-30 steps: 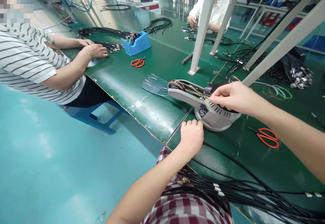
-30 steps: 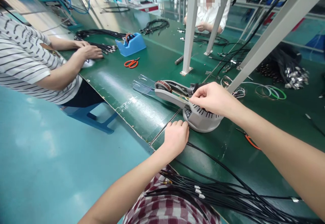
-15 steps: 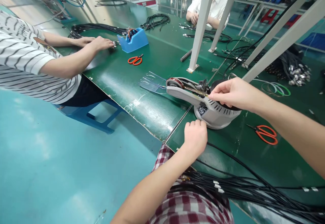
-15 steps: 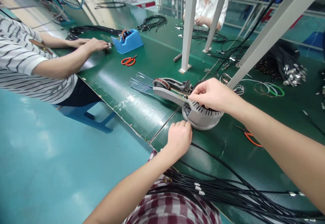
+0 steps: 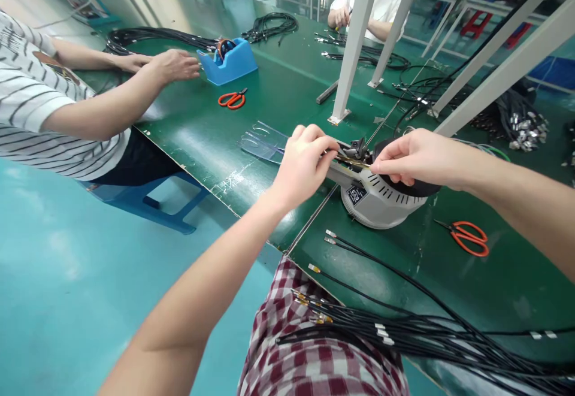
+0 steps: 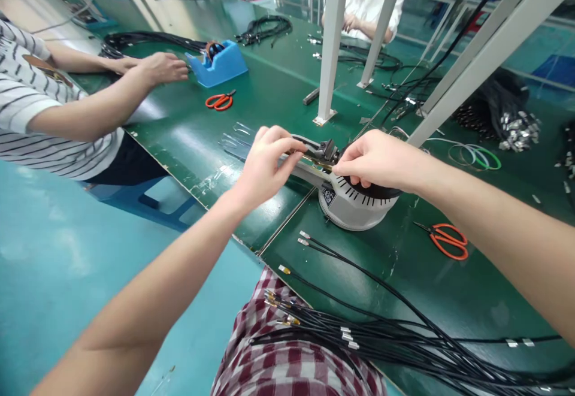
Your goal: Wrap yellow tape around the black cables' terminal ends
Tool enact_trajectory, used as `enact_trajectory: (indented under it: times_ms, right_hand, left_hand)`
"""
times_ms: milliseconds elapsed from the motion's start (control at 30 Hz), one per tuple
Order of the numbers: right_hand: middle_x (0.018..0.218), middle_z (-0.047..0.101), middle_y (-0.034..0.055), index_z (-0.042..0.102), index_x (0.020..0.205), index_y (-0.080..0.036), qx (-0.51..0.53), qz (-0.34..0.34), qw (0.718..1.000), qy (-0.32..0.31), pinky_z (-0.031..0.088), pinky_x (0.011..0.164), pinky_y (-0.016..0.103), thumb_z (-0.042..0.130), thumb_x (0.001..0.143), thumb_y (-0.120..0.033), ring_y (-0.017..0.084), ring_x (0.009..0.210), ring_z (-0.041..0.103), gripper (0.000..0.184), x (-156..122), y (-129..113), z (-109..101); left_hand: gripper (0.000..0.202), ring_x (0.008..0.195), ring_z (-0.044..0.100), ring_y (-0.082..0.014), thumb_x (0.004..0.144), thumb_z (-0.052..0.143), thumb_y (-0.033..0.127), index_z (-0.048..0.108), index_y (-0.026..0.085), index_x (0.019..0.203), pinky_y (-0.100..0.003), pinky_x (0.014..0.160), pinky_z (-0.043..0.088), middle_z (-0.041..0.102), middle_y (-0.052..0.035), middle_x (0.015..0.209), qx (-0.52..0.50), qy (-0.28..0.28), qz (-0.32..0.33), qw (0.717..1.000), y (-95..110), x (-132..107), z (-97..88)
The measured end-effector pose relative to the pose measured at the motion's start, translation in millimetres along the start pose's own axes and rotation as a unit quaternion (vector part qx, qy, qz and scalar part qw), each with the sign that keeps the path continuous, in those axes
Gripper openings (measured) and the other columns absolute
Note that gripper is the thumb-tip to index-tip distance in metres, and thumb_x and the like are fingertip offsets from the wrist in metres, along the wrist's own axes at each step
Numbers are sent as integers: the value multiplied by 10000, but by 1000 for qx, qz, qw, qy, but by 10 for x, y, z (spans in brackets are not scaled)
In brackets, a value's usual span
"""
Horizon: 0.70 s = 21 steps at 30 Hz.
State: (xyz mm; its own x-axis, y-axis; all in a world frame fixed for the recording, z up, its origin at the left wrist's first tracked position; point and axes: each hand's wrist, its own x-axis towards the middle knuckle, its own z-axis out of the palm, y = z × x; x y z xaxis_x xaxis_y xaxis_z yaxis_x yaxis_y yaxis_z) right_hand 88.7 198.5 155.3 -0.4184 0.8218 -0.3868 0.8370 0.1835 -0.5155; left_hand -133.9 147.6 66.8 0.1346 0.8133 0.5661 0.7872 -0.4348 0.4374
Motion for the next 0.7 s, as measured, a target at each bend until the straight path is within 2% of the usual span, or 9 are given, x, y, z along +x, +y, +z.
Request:
enact_trajectory:
  times_ms: [167, 300, 367, 433, 533, 700]
  right_hand:
    - [625, 630, 69, 721, 731, -200, -28, 5, 1000, -5, 367, 451, 297, 735, 787, -547, 155, 506, 526, 352, 44, -24, -30]
    - [597, 616, 64, 716, 737, -196, -66, 30, 997, -10, 365, 439, 312, 738, 786, -549, 164, 488, 523, 358, 73, -82, -41]
    - [581, 603, 55, 724, 751, -193, -94, 47, 994, -12, 359, 440, 309, 730, 805, -522, 160, 485, 519, 334, 86, -116, -46]
    - [566, 584, 45, 731, 761, -186, -117, 53, 992, -11, 351, 454, 301, 729, 821, -492, 152, 495, 519, 312, 97, -151, -49]
    - [565, 583, 28, 730, 741, -191, -156, 75, 985, 3, 350, 496, 314, 723, 843, -470, 141, 513, 517, 298, 119, -200, -58]
    - [609, 607, 14, 721, 714, -209, -185, 117, 975, 29, 360, 572, 339, 729, 857, -434, 138, 567, 528, 266, 190, -251, -87]
  left_hand:
    - [102, 1075, 497, -263, 929, 619, 254, 700, 193, 931, -482, 989, 398, 603, -52, 1001, 7, -106, 24, 994, -222, 260, 11]
    - [155, 1146, 497, -288, 943, 605, 313, 670, 176, 912, -535, 1024, 370, 561, -41, 964, 12, -98, 43, 994, -348, 326, 140]
    - [189, 1167, 500, -302, 954, 584, 334, 655, 165, 910, -560, 1023, 366, 549, -38, 950, -2, -92, 37, 995, -396, 351, 199]
    - [202, 1148, 517, -307, 942, 593, 346, 648, 155, 905, -572, 1008, 377, 556, -35, 930, -28, -109, 19, 993, -417, 375, 233]
    - [192, 1084, 555, -298, 900, 640, 343, 655, 152, 889, -548, 988, 405, 581, -32, 878, -61, -144, -11, 988, -405, 411, 240]
    - [187, 946, 618, -248, 854, 678, 327, 678, 140, 843, -452, 927, 455, 590, -19, 772, -73, -193, -63, 976, -329, 493, 207]
